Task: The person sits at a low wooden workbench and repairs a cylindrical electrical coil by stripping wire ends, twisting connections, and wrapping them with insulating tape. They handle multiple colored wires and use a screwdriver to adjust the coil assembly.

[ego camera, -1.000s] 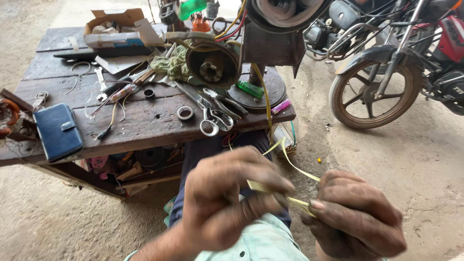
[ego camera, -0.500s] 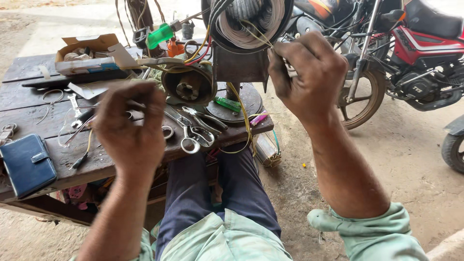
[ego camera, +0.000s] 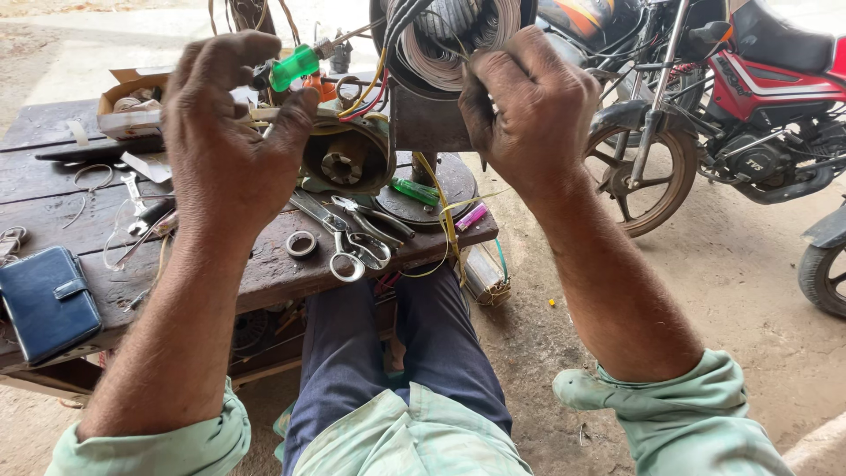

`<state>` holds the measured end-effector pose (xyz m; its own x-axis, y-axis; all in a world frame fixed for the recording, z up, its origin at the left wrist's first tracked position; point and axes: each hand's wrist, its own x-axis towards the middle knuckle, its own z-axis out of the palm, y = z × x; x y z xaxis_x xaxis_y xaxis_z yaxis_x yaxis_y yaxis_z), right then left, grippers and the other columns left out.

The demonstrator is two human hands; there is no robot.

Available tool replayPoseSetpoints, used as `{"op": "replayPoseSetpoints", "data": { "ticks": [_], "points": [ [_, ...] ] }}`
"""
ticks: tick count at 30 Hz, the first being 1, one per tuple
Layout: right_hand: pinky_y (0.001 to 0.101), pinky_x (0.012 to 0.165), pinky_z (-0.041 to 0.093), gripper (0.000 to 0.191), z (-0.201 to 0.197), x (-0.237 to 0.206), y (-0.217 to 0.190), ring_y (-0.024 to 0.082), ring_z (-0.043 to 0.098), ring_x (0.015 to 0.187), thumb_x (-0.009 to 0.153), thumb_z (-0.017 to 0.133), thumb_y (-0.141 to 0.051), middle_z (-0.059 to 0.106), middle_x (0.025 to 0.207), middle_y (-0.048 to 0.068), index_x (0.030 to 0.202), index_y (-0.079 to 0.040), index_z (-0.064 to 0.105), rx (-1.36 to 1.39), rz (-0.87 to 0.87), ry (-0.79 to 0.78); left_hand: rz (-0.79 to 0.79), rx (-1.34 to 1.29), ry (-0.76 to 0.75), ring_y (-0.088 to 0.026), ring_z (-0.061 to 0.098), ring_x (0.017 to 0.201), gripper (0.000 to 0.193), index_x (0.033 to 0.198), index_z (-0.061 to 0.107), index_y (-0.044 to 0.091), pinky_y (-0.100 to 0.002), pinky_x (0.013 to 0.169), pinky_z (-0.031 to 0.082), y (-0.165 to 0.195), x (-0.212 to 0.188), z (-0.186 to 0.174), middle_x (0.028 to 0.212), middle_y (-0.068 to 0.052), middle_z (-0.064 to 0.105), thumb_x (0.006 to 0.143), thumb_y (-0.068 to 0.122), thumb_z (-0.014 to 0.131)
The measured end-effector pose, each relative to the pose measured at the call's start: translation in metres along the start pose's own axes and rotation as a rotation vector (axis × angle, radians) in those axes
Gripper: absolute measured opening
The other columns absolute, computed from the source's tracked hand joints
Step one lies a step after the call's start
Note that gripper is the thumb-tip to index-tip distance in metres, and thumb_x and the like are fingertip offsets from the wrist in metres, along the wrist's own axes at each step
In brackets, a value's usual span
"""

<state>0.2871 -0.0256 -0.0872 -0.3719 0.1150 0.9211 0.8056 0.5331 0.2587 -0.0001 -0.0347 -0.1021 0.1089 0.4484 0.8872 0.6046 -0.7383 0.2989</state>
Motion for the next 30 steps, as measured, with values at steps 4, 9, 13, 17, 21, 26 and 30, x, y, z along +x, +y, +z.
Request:
{"op": "replayPoseSetpoints", "data": {
  "ticks": [4,9,13,17,21,26,30],
  "points": [
    [0.0334,0.060,0.056,0.009,0.000,-0.001,-0.006,0.014,0.067,0.069,0.093,0.082,-0.010,0.064,0.089,0.003,0.099,-0.008,0.076,-0.082,-0.034,-0.043,-0.038,-0.085,-0.068,-0.029,0.065,0.113,0.041,0.129,0.062,0.003,-0.044,0.092,0.055,0.003,0.006,0.006,0.122,-0.015,0.066,0.094,0.010,0.082],
    [0.0346,0.065,0.059,0.009,0.001,0.002,-0.007,0.018,0.071,0.075,0.094,0.081,-0.010,0.066,0.094,0.006,0.101,-0.006,0.075,-0.030,-0.004,-0.143,-0.033,-0.102,-0.082,-0.031,0.068,0.117,0.042,0.133,0.062,0.004,-0.043,0.098,0.055,0.004,0.016,0.010,0.127,-0.017,0.066,0.096,0.011,0.082],
    [0.0343,0.068,0.061,0.022,0.001,0.006,-0.006,0.021,0.074,0.080,0.093,0.079,-0.007,0.072,0.104,0.009,0.114,-0.004,0.077,-0.039,0.011,-0.127,-0.128,0.068,-0.098,-0.033,0.056,0.126,0.043,0.129,0.066,0.009,-0.045,0.105,0.048,0.006,0.018,0.012,0.131,-0.016,0.063,0.093,0.017,0.086],
    [0.0346,0.069,0.060,0.023,0.000,0.007,-0.008,0.022,0.075,0.081,0.098,0.081,-0.010,0.074,0.109,0.010,0.121,-0.006,0.078,-0.019,0.020,-0.118,0.170,0.334,0.025,-0.033,0.040,0.141,0.046,0.134,0.068,0.014,-0.050,0.121,0.037,0.005,0.024,0.019,0.150,-0.016,0.052,0.093,0.019,0.089],
    [0.0351,0.071,0.061,0.021,0.001,0.006,-0.009,0.023,0.076,0.083,0.095,0.080,-0.010,0.074,0.107,0.010,0.115,-0.006,0.077,-0.010,0.029,-0.096,0.372,0.344,0.059,-0.044,0.036,0.138,0.043,0.129,0.071,0.016,-0.057,0.113,0.033,0.014,0.028,0.034,0.147,-0.024,0.040,0.092,0.027,0.090],
    [0.0338,0.062,0.060,0.019,0.008,0.009,-0.008,0.019,0.076,0.075,0.095,0.085,-0.013,0.073,0.092,0.009,0.111,-0.006,0.078,0.027,0.101,-0.077,0.404,0.397,-0.050,-0.041,0.039,0.138,0.039,0.125,0.076,0.018,-0.059,0.110,0.031,0.026,0.045,0.056,0.144,-0.018,0.047,0.088,0.024,0.085],
    [0.0316,0.068,0.063,0.024,0.009,0.009,-0.008,0.017,0.076,0.081,0.093,0.079,-0.004,0.074,0.102,0.010,0.116,-0.006,0.076,0.050,0.094,-0.040,0.414,0.425,-0.085,-0.037,0.044,0.136,0.032,0.121,0.077,0.018,-0.058,0.109,0.032,0.025,0.062,0.081,0.136,-0.016,0.054,0.090,0.019,0.080]
  ]
}}
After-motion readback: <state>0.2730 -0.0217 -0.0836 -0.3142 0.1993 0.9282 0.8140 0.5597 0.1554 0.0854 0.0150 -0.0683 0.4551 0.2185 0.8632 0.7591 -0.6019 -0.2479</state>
